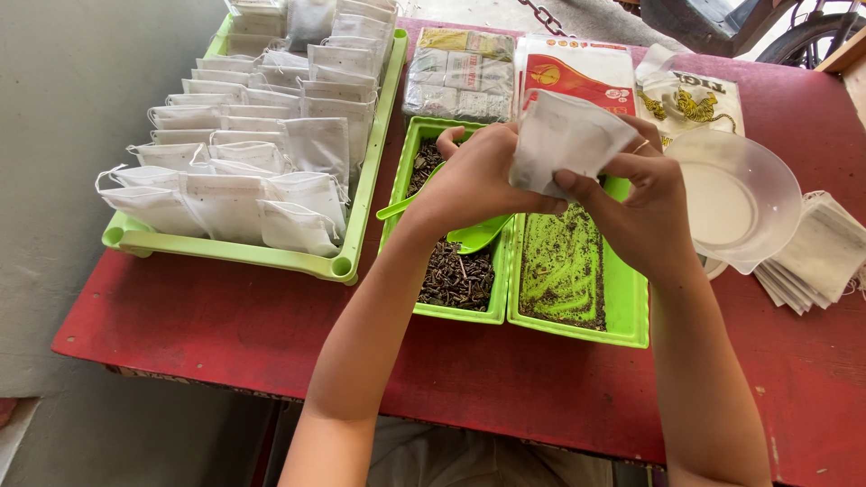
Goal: Scooping tea leaves into filter bags and weighing them on a digital scale
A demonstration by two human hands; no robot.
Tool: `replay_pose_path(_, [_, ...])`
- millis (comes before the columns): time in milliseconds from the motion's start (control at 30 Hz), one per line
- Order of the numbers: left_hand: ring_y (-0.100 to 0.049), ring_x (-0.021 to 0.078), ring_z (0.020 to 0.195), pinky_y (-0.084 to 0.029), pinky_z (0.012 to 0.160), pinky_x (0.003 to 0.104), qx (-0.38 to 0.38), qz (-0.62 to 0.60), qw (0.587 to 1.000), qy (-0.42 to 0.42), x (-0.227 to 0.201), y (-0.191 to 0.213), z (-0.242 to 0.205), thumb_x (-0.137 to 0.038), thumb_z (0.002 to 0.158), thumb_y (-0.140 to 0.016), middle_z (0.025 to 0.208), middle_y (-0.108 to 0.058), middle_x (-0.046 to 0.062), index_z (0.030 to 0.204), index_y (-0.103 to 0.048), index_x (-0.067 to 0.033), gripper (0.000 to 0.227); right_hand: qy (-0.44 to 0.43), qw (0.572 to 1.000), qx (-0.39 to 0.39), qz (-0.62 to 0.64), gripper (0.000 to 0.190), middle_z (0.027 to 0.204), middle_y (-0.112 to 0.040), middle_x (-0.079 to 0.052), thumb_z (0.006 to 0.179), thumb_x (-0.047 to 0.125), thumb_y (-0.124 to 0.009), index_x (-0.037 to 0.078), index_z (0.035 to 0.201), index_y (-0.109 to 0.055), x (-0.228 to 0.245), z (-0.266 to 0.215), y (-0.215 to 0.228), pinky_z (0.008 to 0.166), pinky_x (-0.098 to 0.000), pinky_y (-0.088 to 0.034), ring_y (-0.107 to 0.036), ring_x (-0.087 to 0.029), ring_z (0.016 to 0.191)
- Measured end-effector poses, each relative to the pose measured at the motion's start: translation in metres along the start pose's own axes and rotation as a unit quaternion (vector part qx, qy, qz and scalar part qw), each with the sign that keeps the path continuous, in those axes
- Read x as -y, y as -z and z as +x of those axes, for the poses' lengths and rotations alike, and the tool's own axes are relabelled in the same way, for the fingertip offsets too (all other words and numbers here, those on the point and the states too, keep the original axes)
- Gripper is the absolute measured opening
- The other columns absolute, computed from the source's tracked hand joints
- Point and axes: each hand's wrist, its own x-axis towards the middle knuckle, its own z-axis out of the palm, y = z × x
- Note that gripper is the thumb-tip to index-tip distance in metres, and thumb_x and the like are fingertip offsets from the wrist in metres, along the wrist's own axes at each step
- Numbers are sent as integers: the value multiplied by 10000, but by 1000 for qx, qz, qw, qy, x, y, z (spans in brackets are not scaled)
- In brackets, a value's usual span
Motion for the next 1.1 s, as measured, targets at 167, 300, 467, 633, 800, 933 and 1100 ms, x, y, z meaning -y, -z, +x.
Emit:
replay_pose_path(167, [-635,319,1156,-103,1048,762,-13,-69,998,-6,-5,3,-2,-569,764,-766,1011,-702,46,961,-763,-149,464,17,1000,-17,16,165,1191,-620,-182,1042,209,-765,51,1084,-741,-5,5,2,1136,-509,-379,-537,-293,1244])
replay_pose_path(300, [-605,194,1084,-142,961,540,-2,-35,999,24,-16,11,-4,-675,770,-617,955,-708,-55,977,-762,-230,512,-65,991,-16,114,216,1275,-598,-124,955,190,-781,42,1095,-709,20,8,5,1141,-397,-445,-550,-227,1282])
replay_pose_path(467, [-544,117,1103,-209,961,314,-17,-8,1000,-14,-16,4,-1,-665,790,-576,1018,-761,-127,978,-737,-280,457,-152,942,-12,299,235,1360,-643,-40,922,195,-740,45,1101,-715,15,5,5,1082,-307,-541,-618,-184,1289])
replay_pose_path(633, [-506,256,1299,-108,1104,519,-105,10,989,-107,-13,-3,3,-599,869,-564,1244,-707,22,1003,-786,-199,476,-149,940,-14,307,209,1211,-636,0,975,240,-718,62,1084,-716,11,5,8,1075,-291,-501,-607,-160,1228])
replay_pose_path(800, [-494,257,1277,-83,1102,547,-125,20,985,-115,-15,-1,1,-554,893,-567,1178,-720,34,803,-763,-191,422,-110,990,15,82,286,1280,-575,-43,975,284,-713,64,1157,-710,24,9,19,1074,-299,-417,-528,-183,1269])
replay_pose_path(933, [-592,212,1071,-140,1070,482,-114,12,989,-89,-16,-5,4,-559,910,-531,956,-697,-29,705,-668,-183,449,-81,996,-13,38,213,1272,-591,-51,976,241,-766,78,1109,-730,26,7,22,1093,-324,-380,-491,-194,1289])
replay_pose_path(1100, [-506,245,1229,-127,1038,499,-106,69,985,-116,5,-15,13,-444,913,-638,1048,-721,-20,787,-703,-177,303,-105,994,24,7,236,1325,-587,-62,935,266,-773,108,1107,-743,18,9,25,1105,-371,-377,-484,-217,1320])
